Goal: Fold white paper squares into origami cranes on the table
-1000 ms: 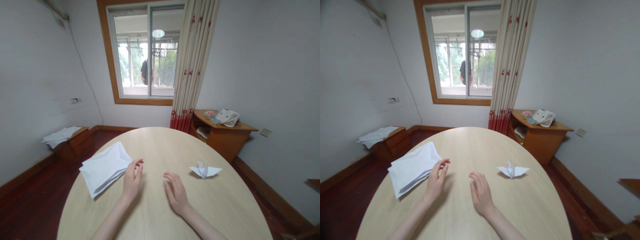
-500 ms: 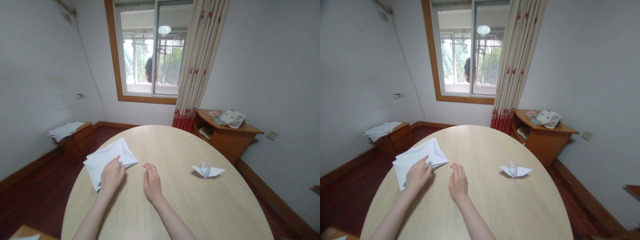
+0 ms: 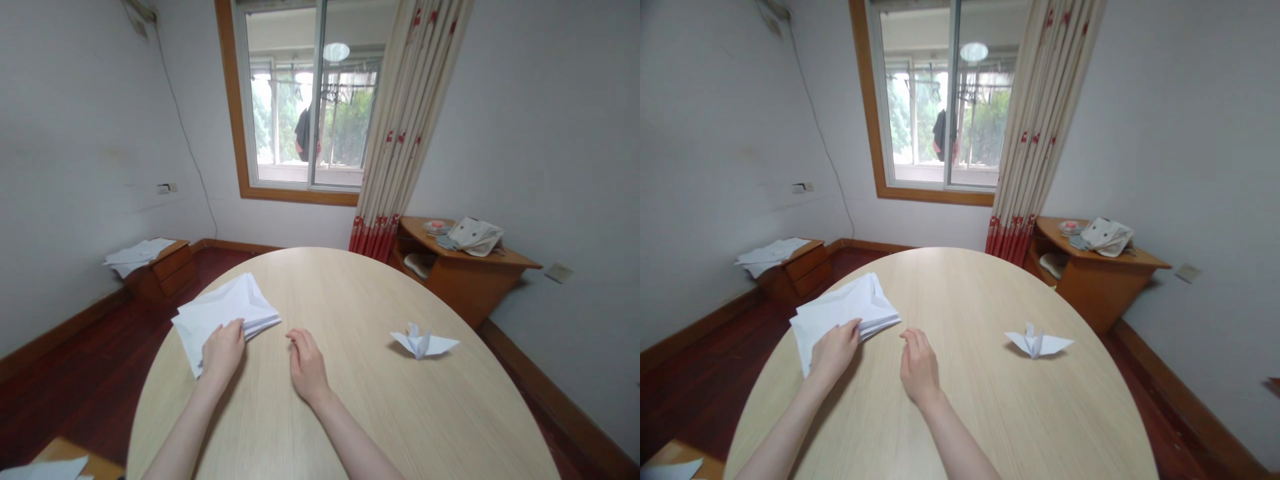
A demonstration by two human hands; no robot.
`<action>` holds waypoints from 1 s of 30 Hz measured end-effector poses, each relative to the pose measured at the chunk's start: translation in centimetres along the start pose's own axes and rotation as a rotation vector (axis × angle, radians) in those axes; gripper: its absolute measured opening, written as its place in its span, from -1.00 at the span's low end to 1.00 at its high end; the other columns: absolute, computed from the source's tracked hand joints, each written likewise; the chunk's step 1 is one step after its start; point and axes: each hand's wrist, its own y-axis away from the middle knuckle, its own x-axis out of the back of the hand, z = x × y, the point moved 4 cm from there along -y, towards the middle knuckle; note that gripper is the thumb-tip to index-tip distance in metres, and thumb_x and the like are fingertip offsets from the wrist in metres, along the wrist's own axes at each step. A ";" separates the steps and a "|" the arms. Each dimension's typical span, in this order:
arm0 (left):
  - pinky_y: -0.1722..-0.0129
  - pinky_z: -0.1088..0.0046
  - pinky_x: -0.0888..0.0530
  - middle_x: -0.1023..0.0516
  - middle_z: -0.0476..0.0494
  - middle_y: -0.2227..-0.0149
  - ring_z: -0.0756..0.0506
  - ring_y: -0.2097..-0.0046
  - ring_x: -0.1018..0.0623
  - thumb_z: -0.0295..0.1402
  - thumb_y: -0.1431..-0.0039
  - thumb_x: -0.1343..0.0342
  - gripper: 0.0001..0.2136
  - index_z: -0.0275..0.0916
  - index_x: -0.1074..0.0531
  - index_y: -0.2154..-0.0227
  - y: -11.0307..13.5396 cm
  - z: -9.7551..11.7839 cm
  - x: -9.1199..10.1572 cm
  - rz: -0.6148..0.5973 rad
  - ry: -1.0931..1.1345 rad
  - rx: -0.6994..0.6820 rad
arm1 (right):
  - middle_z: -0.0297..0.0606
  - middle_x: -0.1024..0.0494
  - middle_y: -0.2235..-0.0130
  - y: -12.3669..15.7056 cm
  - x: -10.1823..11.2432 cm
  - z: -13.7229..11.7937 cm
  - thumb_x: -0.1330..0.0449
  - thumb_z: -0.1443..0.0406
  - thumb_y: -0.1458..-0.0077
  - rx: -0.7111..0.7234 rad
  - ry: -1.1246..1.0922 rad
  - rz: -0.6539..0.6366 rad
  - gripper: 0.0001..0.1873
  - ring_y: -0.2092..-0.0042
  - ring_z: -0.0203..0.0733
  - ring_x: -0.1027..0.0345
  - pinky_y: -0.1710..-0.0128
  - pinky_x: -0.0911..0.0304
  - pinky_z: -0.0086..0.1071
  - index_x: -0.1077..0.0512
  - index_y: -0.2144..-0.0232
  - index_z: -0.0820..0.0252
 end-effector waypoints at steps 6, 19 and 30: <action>0.28 0.37 -0.41 -0.59 -0.25 0.15 -0.22 0.17 -0.57 -0.43 -0.31 0.17 -0.66 -0.22 -0.36 -0.06 0.3 0.1 1.1 0.058 0.054 0.054 | -0.21 -0.47 0.23 -0.2 0.2 0.9 0.07 0.44 -0.13 -0.128 -0.086 0.058 -0.74 0.17 -0.13 -0.37 0.16 -0.31 -0.25 -0.37 0.25 0.11; 0.36 0.46 -0.41 -0.62 -0.16 0.16 -0.14 0.30 -0.62 -0.44 -0.34 0.18 -0.66 -0.18 -0.45 -0.01 2.4 0.8 2.7 0.643 0.212 -0.143 | -0.32 -0.48 0.36 0.3 0.6 4.6 -0.07 0.28 -0.03 -0.507 -0.328 0.242 -0.82 0.39 -0.23 -0.34 0.40 -0.25 -0.41 -0.41 0.31 0.16; 0.23 0.46 -0.53 -0.60 -0.17 0.12 -0.09 0.15 -0.62 -0.74 -0.04 0.21 -0.43 -0.24 -0.28 -0.09 5.0 5.4 1.4 0.753 0.290 -0.701 | -0.29 -0.50 0.35 0.2 4.8 6.4 -0.16 0.13 0.01 -0.608 -0.487 0.386 -0.74 0.35 -0.21 -0.35 0.36 -0.24 -0.38 -0.44 0.31 0.16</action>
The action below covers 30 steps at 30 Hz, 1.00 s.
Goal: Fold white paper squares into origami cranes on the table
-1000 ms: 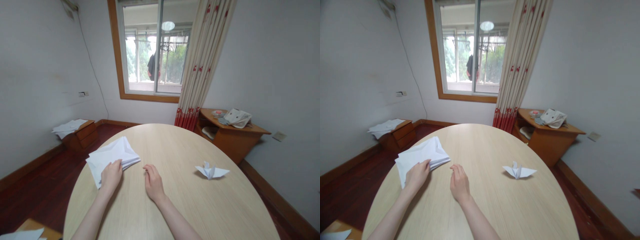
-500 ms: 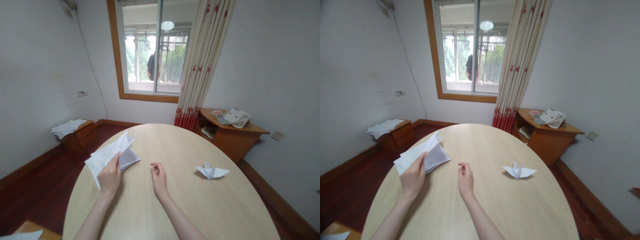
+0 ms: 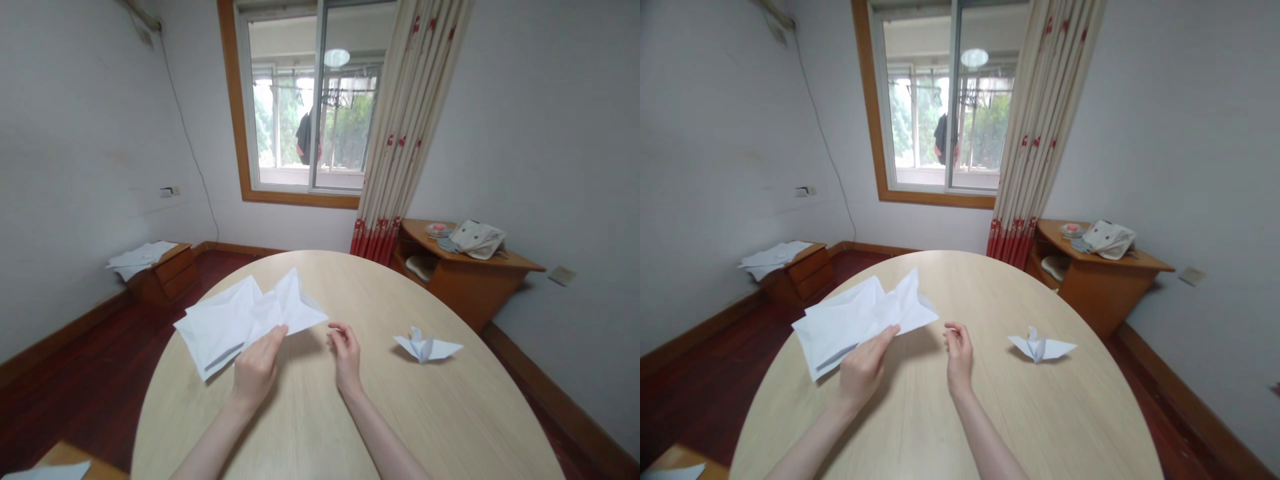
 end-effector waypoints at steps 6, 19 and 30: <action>0.21 0.38 -0.56 -0.57 -0.24 0.08 -0.12 0.11 -0.60 -0.74 0.10 0.23 -0.41 -0.32 -0.30 -0.04 0.9 2.4 -1.9 -0.246 0.147 -0.060 | -0.27 -0.53 0.34 -0.6 2.9 -0.2 -0.20 0.10 0.06 -0.029 -0.042 0.021 -0.71 0.34 -0.18 -0.38 0.36 -0.25 -0.37 -0.46 0.36 0.19; 0.17 0.32 -0.54 -0.59 -0.24 0.14 -0.18 0.11 -0.59 -0.48 -0.22 0.07 -0.74 -0.28 -0.34 0.05 1.3 8.0 -2.6 -0.710 0.351 -0.134 | -0.14 -0.52 0.21 2.6 7.5 -4.3 -0.13 0.15 -0.10 0.268 0.313 -0.164 -0.76 0.17 -0.07 -0.39 0.20 -0.34 -0.28 -0.46 0.28 0.18; 0.25 0.41 -0.55 -0.62 -0.14 0.22 -0.11 0.24 -0.62 -0.36 -0.36 0.17 -0.75 -0.22 -0.39 0.08 0.3 5.7 -1.1 -0.419 0.524 -0.052 | -0.14 -0.52 0.10 4.1 6.5 -6.2 0.02 0.43 -0.20 0.847 0.818 -0.463 -0.72 0.06 -0.13 -0.41 0.11 -0.39 -0.24 -0.40 0.11 0.12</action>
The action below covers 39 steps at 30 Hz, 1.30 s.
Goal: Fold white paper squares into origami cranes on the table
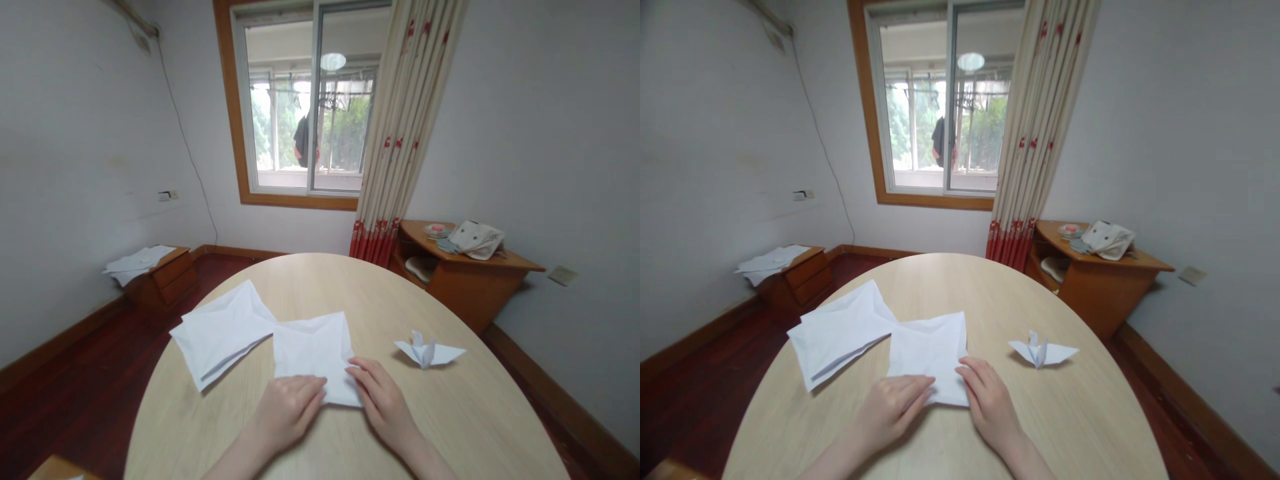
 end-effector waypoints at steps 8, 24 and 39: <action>-0.17 0.10 -0.30 -0.17 -0.30 -0.26 -0.21 -0.27 -0.19 -0.22 -0.25 -0.07 -0.42 -0.21 -0.02 -0.26 1.0 -4.3 -1.8 -0.225 -0.087 0.210 | -0.11 -0.34 -0.18 0.2 -1.7 0.2 0.00 0.38 -0.20 0.003 0.139 -0.333 -0.55 -0.21 -0.05 -0.17 -0.18 -0.14 -0.02 -0.29 -0.13 0.15; -0.29 0.08 -0.01 0.24 -0.32 -0.35 -0.22 -0.35 0.19 0.00 -0.24 0.04 -0.24 -0.30 0.21 -0.32 1.9 -2.8 -5.1 -0.488 -0.070 0.180 | -0.11 0.12 -0.34 1.5 -3.1 0.3 0.02 0.29 -0.20 -0.172 0.070 -0.648 -0.35 -0.35 0.00 0.33 -0.28 0.09 -0.02 0.06 -0.31 0.28; -0.28 0.00 0.07 0.17 -0.32 -0.35 -0.25 -0.35 0.18 0.07 -0.29 0.25 -0.29 -0.32 0.17 -0.32 1.7 -2.6 -5.0 -0.503 -0.129 0.177 | -0.34 0.10 -0.34 1.8 -4.4 1.0 0.07 0.24 -0.29 -0.182 0.129 -0.604 -0.41 -0.35 0.00 0.35 -0.28 0.14 0.05 0.11 -0.31 -0.01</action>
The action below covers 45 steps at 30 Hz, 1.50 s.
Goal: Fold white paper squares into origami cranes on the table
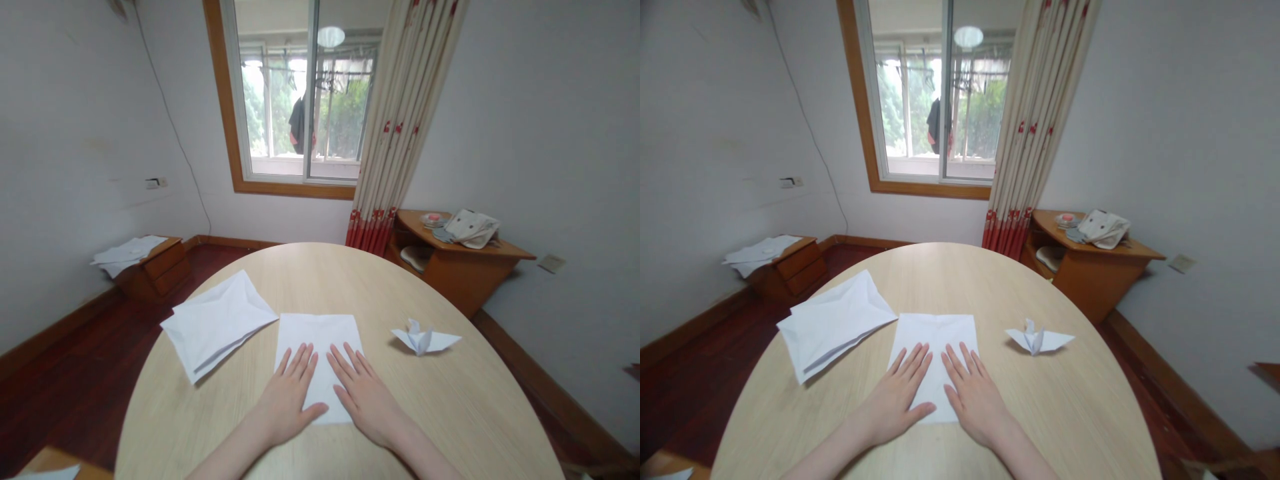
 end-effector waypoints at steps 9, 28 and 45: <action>-0.28 0.01 0.08 0.20 -0.33 -0.35 -0.26 -0.35 0.18 0.06 -0.30 0.26 -0.30 -0.33 0.17 -0.32 0.1 0.2 0.2 -0.028 0.005 0.003 | -0.33 0.08 -0.34 0.3 0.6 0.1 0.09 0.14 -0.31 -0.011 -0.061 -0.080 -0.43 -0.36 -0.03 0.37 -0.30 0.20 0.04 0.10 -0.30 -0.03; -0.28 -0.01 0.07 0.26 -0.27 -0.35 -0.30 -0.34 0.17 0.07 0.06 -0.23 0.02 -0.20 0.22 -0.32 1.1 0.1 2.0 -0.229 0.228 -0.097 | -0.26 0.29 -0.35 2.3 2.4 -0.1 -0.22 0.14 -0.07 -0.070 -0.259 -0.342 -0.07 -0.35 0.07 0.52 -0.29 0.32 0.09 0.25 -0.31 0.00; -0.29 0.06 0.00 -0.08 -0.23 -0.29 -0.24 -0.31 -0.08 -0.20 0.04 -0.26 -0.19 -0.21 -0.06 -0.27 0.9 1.0 4.4 -0.186 0.259 -0.169 | -0.30 0.09 -0.35 2.0 4.3 -1.6 -0.11 0.17 -0.16 -0.269 -0.172 -0.375 -0.34 -0.33 0.09 0.21 -0.26 0.16 0.05 -0.04 -0.28 0.02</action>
